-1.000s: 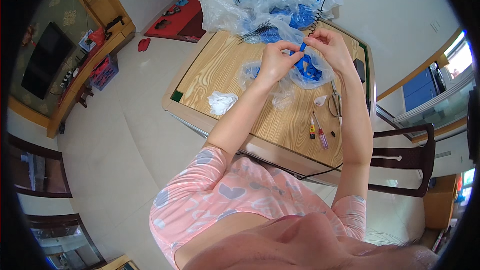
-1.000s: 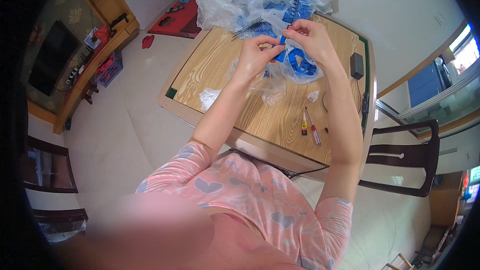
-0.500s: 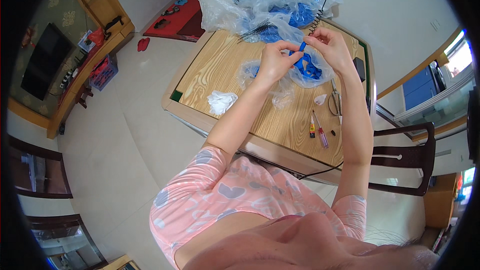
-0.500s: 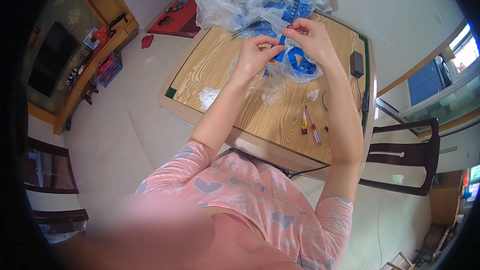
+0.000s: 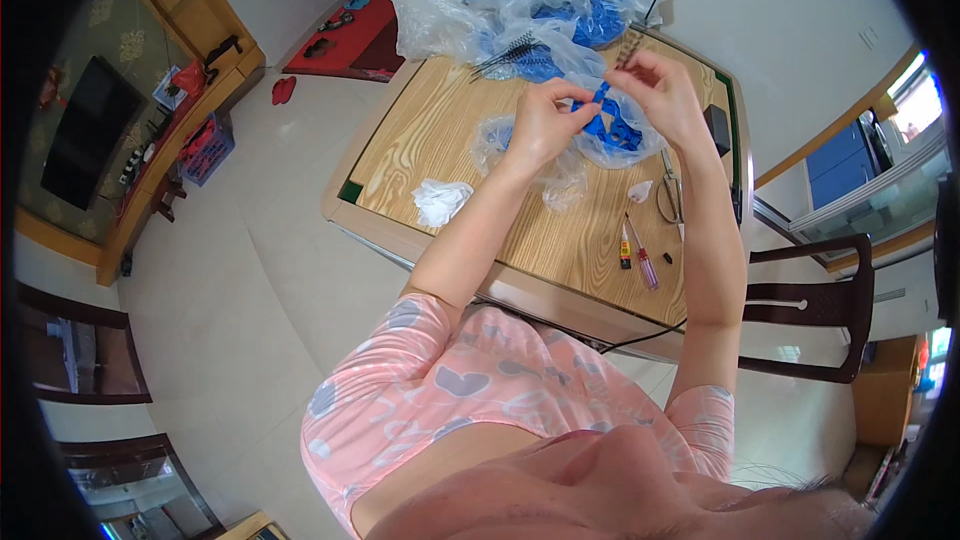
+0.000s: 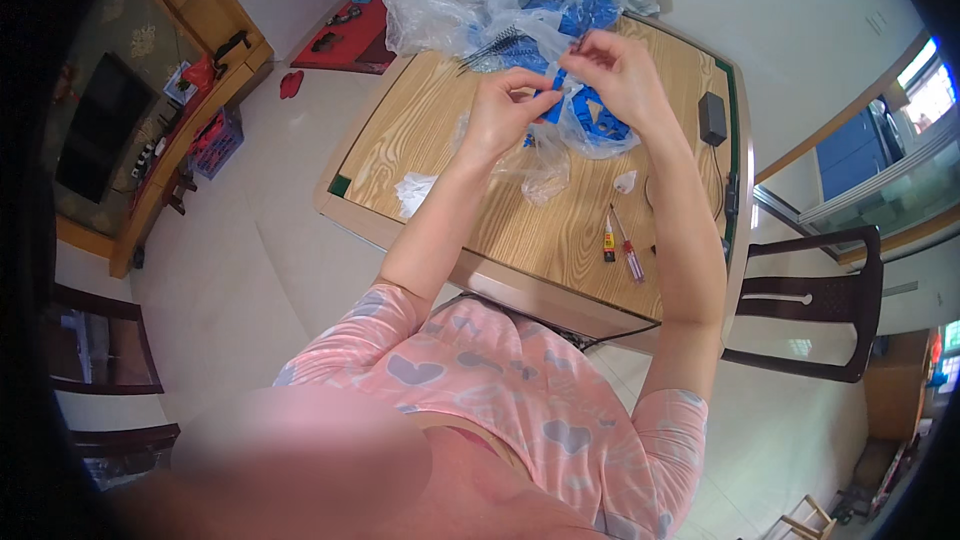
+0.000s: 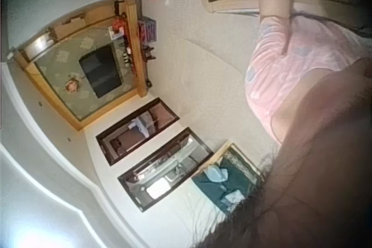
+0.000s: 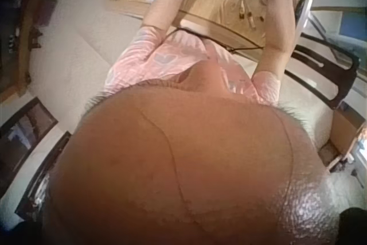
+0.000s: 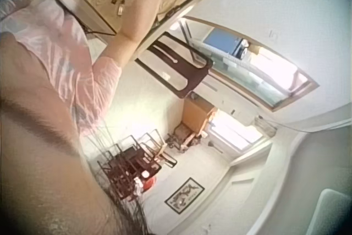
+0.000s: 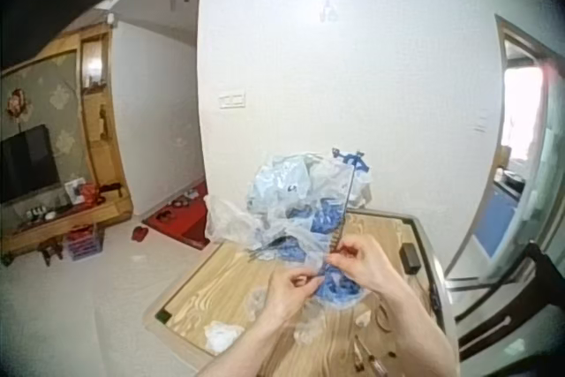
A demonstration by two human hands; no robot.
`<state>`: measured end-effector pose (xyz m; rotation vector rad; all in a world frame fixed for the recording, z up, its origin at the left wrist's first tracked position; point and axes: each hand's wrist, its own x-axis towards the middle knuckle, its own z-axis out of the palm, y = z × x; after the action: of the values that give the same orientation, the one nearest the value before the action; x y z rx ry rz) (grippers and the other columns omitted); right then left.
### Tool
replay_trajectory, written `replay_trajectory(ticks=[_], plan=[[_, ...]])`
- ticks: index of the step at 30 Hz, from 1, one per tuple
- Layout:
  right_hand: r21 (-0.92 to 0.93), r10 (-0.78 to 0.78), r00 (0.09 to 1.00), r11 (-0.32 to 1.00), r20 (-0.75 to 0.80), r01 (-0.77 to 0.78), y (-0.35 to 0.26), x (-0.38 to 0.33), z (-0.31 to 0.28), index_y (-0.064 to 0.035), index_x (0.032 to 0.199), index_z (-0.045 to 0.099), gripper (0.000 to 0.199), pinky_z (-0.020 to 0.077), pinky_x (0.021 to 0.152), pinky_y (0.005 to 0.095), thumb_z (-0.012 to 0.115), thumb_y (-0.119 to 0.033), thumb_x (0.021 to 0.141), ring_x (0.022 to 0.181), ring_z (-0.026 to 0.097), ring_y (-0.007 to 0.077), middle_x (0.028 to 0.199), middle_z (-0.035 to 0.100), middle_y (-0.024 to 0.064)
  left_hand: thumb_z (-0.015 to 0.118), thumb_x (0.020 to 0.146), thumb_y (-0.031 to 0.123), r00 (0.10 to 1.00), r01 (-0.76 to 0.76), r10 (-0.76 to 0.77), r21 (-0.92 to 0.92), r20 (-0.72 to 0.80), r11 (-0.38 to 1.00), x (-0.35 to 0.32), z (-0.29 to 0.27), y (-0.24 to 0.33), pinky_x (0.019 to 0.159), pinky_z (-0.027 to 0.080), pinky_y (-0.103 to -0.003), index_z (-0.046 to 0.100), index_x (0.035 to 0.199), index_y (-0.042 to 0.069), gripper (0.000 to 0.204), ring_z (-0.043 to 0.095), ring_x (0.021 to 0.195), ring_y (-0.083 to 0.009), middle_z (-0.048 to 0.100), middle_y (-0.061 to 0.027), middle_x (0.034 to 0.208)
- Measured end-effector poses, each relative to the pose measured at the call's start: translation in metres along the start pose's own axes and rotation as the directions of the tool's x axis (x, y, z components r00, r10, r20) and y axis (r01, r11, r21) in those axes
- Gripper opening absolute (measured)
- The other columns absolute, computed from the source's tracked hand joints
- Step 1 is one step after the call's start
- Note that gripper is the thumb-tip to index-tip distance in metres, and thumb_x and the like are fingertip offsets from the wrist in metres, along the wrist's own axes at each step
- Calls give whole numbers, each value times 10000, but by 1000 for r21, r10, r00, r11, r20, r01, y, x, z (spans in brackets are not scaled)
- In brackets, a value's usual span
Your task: Assembling a lighting fixture component by attaching springs and wires to a plastic base.
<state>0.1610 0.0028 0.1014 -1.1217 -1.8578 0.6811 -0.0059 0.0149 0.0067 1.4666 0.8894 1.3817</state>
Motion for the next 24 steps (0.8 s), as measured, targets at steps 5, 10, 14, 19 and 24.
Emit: replay_trajectory(ticks=[5, 10, 14, 19, 24], plan=[[160, -38, 965, 984, -261, 82, -20, -13, -23, 15, 895, 687, 147, 478, 750, 255, 699, -118, 832, 781, 604, 95, 832, 680, 46, 731, 791, 19, 988, -156, 155, 39, 22, 987, -18, -3, -28, 654, 489, -194, 710, 906, 2, 118, 617, 766, -74, 663, -45, 935], [266, 51, 949, 963, -310, 35, -15, -51, 20, 21, 872, 688, 87, 470, 714, 219, 702, -52, 827, 781, 593, 71, 826, 670, 31, 737, 770, 5, 988, -157, 157, 5, 8, 988, -45, -1, -19, 602, 415, -181, 716, 899, 25, 133, 533, 725, -46, 646, -25, 944], [257, 11, 955, 964, -296, 68, 4, -73, 33, 24, 872, 684, 93, 459, 716, 225, 720, -14, 795, 767, 582, 74, 842, 667, 24, 741, 763, 3, 983, -183, 183, -14, 23, 983, -57, -4, -27, 527, 358, -162, 718, 891, 36, 133, 482, 654, -15, 647, -8, 920], [86, -87, 955, 989, -285, 116, 17, -77, 42, -5, 850, 679, 112, 441, 719, 245, 748, -31, 766, 741, 559, 84, 793, 657, 19, 736, 769, -2, 988, -153, 154, -33, 16, 988, -62, -5, -30, 546, 385, -159, 720, 895, 40, 134, 506, 673, -20, 647, -13, 933], [43, -89, 964, 994, -249, 103, 28, -75, 46, -18, 828, 664, 110, 415, 687, 251, 752, -54, 772, 725, 544, 85, 764, 638, 11, 737, 768, -1, 990, -140, 141, -63, 14, 988, -61, -4, -30, 558, 394, -162, 718, 899, 40, 138, 516, 687, -26, 648, -17, 933]])
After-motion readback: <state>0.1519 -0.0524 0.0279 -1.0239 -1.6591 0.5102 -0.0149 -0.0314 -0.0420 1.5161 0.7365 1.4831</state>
